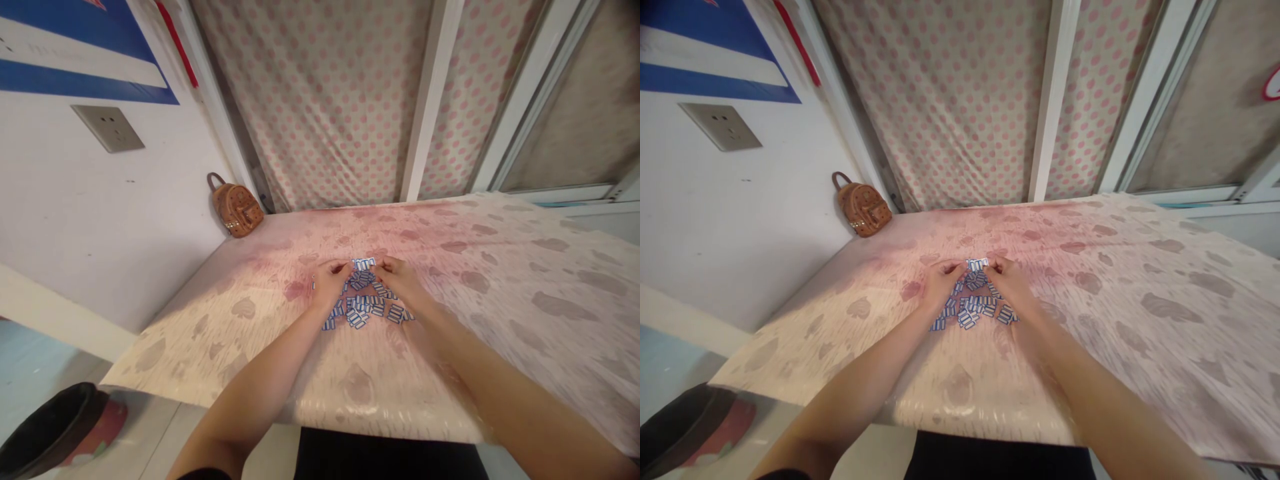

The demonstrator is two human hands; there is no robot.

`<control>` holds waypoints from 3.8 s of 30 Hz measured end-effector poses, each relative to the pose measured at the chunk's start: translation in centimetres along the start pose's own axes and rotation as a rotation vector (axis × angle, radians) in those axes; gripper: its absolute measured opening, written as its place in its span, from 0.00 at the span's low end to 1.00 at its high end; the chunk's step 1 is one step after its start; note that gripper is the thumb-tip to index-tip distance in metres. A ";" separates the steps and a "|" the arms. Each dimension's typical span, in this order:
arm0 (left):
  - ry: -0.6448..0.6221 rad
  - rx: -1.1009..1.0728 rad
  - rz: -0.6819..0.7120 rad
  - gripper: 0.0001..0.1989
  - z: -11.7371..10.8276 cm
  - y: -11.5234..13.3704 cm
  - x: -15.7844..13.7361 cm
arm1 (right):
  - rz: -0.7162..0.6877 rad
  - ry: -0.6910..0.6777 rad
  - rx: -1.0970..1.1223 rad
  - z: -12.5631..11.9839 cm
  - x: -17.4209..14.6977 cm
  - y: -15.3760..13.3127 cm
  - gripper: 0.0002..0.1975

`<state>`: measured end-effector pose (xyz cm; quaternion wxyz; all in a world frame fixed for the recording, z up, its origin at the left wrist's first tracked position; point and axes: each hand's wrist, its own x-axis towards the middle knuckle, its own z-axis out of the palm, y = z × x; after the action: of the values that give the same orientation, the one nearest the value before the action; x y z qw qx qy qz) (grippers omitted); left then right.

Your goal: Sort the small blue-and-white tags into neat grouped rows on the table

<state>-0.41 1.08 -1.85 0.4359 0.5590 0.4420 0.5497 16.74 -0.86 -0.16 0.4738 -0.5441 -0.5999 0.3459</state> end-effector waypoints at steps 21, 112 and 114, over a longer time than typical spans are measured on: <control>0.090 0.021 0.071 0.07 -1.8 -0.3 1.7 | -0.373 -0.045 -0.684 0.2 0.9 2.6 0.08; 0.062 0.118 0.016 0.07 -1.5 -0.1 1.3 | -0.108 -0.305 -0.519 -1.7 -0.6 -1.4 0.01; 0.049 0.100 0.018 0.07 -1.5 -0.1 1.2 | -0.151 -0.202 -0.486 -1.8 -0.4 -1.2 0.03</control>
<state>-1.88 2.23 -1.64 0.3916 0.5704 0.4745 0.5441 17.99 -1.63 1.44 0.2916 -0.5585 -0.7482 0.2080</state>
